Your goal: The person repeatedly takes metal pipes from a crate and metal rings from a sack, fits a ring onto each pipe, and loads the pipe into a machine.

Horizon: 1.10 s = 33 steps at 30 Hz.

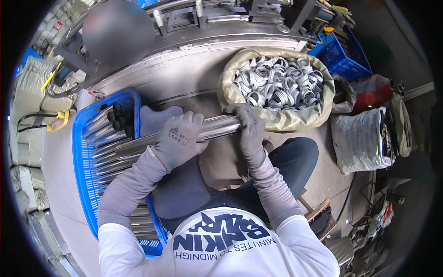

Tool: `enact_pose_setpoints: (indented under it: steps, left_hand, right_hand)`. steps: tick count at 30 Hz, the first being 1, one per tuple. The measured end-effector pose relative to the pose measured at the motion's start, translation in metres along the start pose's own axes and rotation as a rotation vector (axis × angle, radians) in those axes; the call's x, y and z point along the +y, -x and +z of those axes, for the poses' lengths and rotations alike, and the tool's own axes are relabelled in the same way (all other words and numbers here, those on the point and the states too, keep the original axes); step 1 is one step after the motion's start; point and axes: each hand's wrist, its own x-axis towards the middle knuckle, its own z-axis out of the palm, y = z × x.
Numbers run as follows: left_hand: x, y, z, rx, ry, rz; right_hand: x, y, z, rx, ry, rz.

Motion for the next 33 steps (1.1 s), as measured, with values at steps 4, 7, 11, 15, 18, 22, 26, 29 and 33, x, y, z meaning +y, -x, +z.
enact_pose_setpoints:
  steps: [4, 7, 11, 15, 18, 22, 26, 29, 33]
  left_hand:
    - [0.004, -0.005, 0.005, 0.002, -0.141, 0.052]
    - [0.007, -0.005, 0.009, -0.036, -0.169, 0.031]
    - [0.010, -0.010, 0.011, -0.102, -0.175, 0.037]
    - [0.031, 0.014, 0.005, 0.483, 0.196, 0.328]
    - [0.022, 0.066, 0.015, 0.135, 0.918, -0.151]
    - [-0.021, 0.047, 0.022, 0.678, 1.226, -0.195]
    - [-0.031, -0.001, -0.034, 1.046, 0.733, 0.200]
    - [-0.034, 0.000, -0.087, 0.998, 0.429, 0.335]
    - [0.001, 0.000, -0.100, 0.494, 0.474, -0.129]
  right_hand:
    - [0.006, 0.006, 0.007, 0.059, -0.106, 0.162]
    - [0.020, 0.014, 0.018, 0.131, -0.056, 0.246]
    - [0.030, 0.019, 0.022, 0.119, -0.145, 0.434]
    - [0.056, 0.010, 0.008, 0.250, -0.107, 0.261]
    - [0.040, -0.003, -0.011, 0.281, -0.226, 0.338]
    - [0.032, -0.008, -0.008, 0.067, -0.081, 0.311]
    - [0.059, -0.042, -0.007, 0.054, 0.168, -0.130]
    - [0.090, -0.073, -0.065, 0.222, 0.600, 0.115]
    - [0.149, -0.072, -0.092, 0.055, 1.033, 0.272]
